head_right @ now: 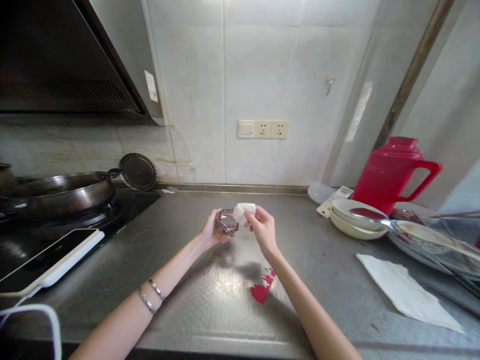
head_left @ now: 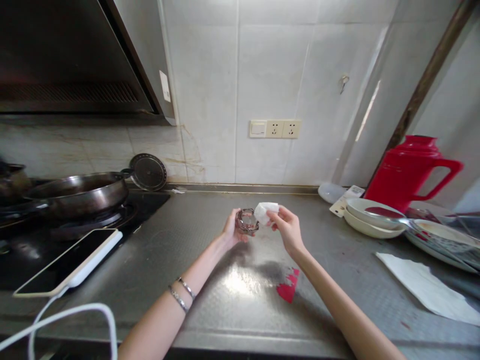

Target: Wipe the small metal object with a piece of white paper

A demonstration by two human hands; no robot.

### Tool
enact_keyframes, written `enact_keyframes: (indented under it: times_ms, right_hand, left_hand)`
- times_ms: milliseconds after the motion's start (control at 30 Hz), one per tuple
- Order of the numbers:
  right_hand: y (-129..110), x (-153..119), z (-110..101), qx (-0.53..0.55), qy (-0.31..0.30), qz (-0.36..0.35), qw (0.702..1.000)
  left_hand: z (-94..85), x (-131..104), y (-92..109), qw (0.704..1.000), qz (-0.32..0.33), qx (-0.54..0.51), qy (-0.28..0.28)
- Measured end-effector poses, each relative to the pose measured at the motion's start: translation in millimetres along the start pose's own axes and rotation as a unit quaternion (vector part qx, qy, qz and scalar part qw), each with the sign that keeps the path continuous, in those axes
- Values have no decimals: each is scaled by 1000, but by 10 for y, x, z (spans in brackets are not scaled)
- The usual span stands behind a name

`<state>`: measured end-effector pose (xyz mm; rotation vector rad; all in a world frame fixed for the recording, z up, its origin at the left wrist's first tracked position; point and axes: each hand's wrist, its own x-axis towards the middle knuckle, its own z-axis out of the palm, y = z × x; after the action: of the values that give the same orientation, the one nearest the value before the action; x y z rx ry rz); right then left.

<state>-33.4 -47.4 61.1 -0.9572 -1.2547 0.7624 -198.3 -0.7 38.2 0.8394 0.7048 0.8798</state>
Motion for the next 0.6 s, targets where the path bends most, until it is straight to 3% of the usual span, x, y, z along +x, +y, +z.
enact_keyframes:
  times_ms: [33, 100, 233, 467, 533, 600]
  right_hand:
    - [2, 24, -53, -70, 21, -71, 995]
    - [16, 64, -142, -199, 34, -208, 957]
    - [61, 111, -208, -377, -106, -394, 832]
    - [-59, 289, -136, -497, -355, -562, 558]
    - [-115, 370, -129, -497, -401, -577, 509]
    - [-171, 439, -132, -497, -426, -572, 495]
  left_hand:
    - [-28, -3, 20, 999, -31, 3, -10]
    - [-75, -11, 50, 996, -79, 14, -42]
    - [-114, -20, 75, 982, -138, 44, -122]
    - [-175, 6, 62, 966, -188, 60, -167]
    - [-198, 4, 59, 958, -214, 66, -180]
    - [-208, -4, 63, 953, -226, 65, -191]
